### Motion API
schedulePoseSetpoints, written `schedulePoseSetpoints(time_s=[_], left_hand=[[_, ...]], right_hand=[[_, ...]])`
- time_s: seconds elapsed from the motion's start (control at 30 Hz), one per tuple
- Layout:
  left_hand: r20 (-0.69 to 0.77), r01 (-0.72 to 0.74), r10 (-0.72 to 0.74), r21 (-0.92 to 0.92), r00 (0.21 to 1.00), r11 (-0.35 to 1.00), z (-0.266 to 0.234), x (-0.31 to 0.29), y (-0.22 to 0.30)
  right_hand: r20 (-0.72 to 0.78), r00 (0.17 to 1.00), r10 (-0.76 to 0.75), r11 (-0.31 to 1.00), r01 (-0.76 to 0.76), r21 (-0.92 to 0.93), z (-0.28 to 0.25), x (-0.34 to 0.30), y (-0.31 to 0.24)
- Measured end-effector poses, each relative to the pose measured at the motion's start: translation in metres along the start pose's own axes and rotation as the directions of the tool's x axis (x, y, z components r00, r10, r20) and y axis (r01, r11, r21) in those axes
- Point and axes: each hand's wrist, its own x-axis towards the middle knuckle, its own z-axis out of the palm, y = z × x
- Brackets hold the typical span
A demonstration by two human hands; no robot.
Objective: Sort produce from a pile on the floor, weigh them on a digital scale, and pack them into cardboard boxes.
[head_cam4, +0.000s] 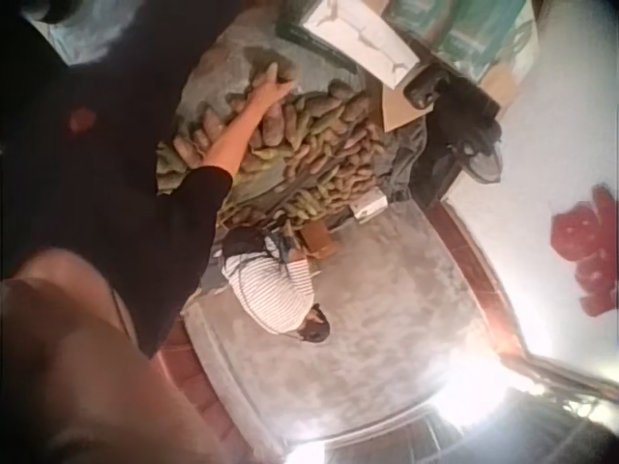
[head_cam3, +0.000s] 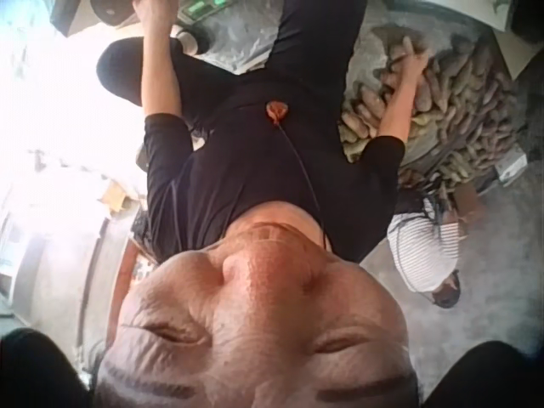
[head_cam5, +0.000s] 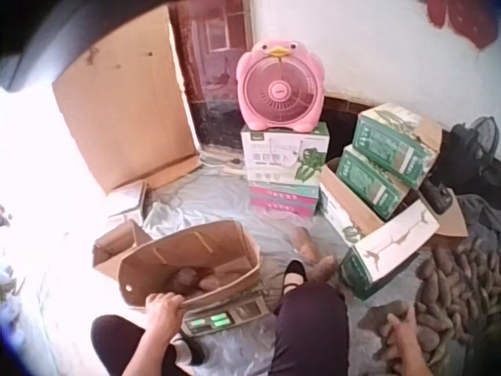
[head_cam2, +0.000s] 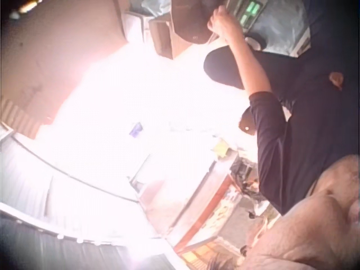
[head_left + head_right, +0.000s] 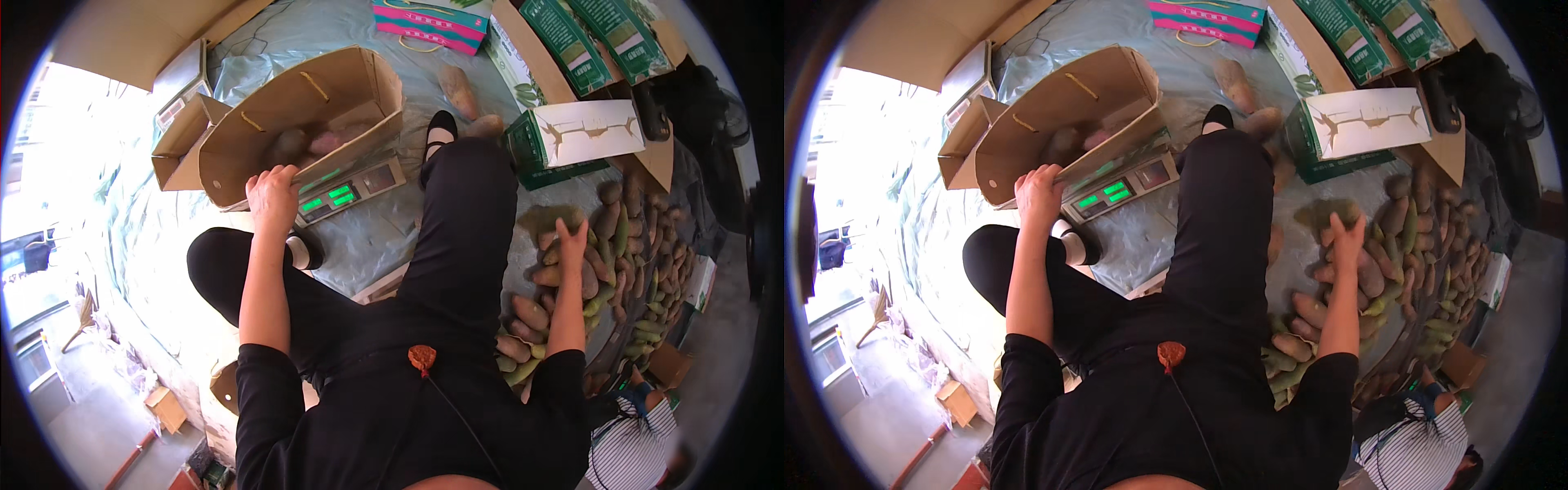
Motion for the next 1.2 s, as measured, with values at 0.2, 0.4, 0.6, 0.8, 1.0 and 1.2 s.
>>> schedulePoseSetpoints(time_s=[0.2,0.4,0.6,0.8,1.0,1.2], left_hand=[[-0.021,-0.002,0.002,0.011,1.000,1.000,0.002,0.000,-0.002],[-0.018,0.007,-0.006,0.033,1.000,0.999,0.003,0.001,-0.005],[-0.015,0.006,-0.006,0.017,1.000,1.000,0.001,0.001,-0.001],[0.006,-0.021,0.020,0.031,1.000,0.999,0.000,0.005,0.004],[-0.014,-0.044,0.045,0.088,0.999,0.995,0.003,0.005,-0.006],[-0.033,-0.032,0.036,0.113,0.999,0.993,0.011,0.006,-0.020]], right_hand=[[0.101,0.896,-0.432,0.884,0.398,0.247,0.076,0.027,-0.170],[0.253,0.712,-0.655,0.682,0.412,0.604,0.180,0.020,-0.267],[0.476,0.762,-0.438,0.800,0.088,0.594,0.288,0.005,-0.273],[0.447,0.813,-0.372,0.928,0.340,0.155,0.294,0.045,-0.236],[0.554,0.811,-0.187,0.981,0.186,0.059,0.170,0.054,-0.211],[0.229,0.962,0.148,0.986,-0.125,-0.110,0.053,0.053,-0.061]])
